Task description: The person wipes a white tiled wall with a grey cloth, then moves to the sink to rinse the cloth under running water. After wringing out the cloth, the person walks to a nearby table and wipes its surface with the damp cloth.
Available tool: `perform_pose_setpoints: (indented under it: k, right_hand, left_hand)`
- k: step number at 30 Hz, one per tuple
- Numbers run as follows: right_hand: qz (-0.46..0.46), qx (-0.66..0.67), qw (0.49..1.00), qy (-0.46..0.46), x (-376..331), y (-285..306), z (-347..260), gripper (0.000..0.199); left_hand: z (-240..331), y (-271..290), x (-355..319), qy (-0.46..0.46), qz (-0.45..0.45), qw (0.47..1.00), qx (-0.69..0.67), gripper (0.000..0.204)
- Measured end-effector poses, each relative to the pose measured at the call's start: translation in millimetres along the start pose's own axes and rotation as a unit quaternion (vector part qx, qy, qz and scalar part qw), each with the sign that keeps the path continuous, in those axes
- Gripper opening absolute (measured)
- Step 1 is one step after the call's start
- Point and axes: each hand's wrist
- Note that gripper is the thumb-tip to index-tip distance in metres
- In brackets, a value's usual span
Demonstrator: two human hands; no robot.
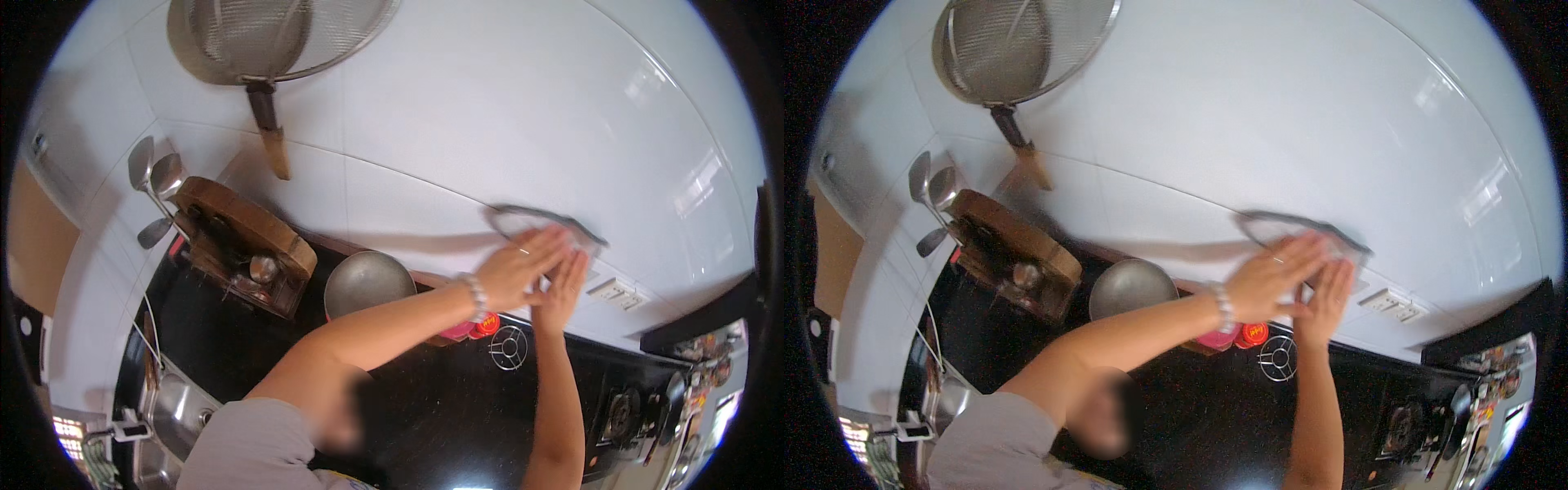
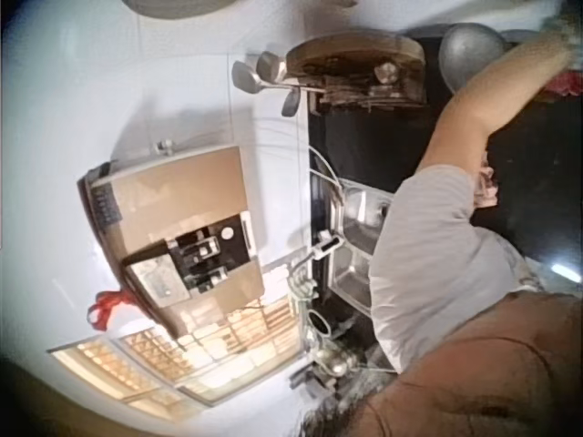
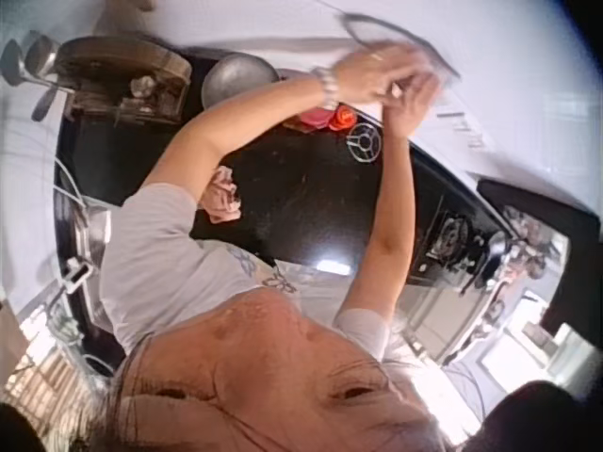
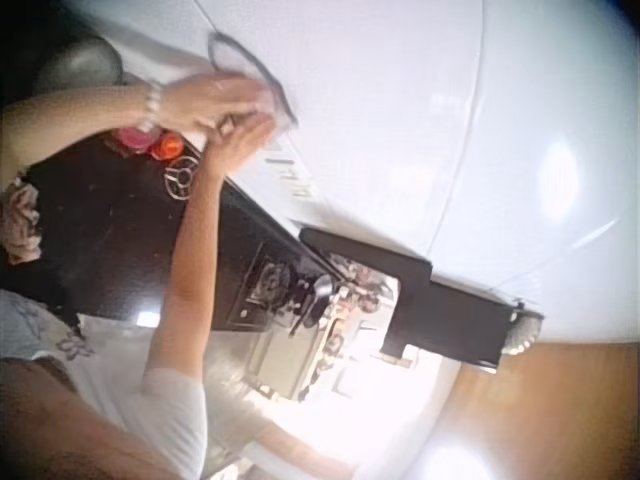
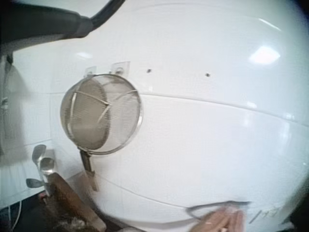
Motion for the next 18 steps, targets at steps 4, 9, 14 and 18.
perform_pose_setpoints:
  k: [4,9,14,18]
  right_hand:
    - [-0.037,-0.065,0.995,-0.072,14,46,13,0.069]
    - [0.016,-0.045,0.997,0.065,116,82,-34,0.062]
    - [0.017,-0.022,0.987,0.16,205,81,-121,0.061]
    - [0.001,0.048,0.968,0.248,236,69,-183,0.061]
  left_hand:
    - [27,0,31,-0.054,0.073,0.996,-0.019,0.088]
    - [-1,70,35,0.025,0.232,0.972,-0.039,0.089]
    - [-70,142,7,0.125,0.359,0.925,0.019,0.075]
    - [-110,163,-29,0.228,0.412,0.881,0.033,0.067]
Point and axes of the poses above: each hand's wrist, its own x-axis towards the middle knuckle, its own y-axis out of the back of the hand, z = x × y, and after that the axes turned 7 degrees about y, right-handed
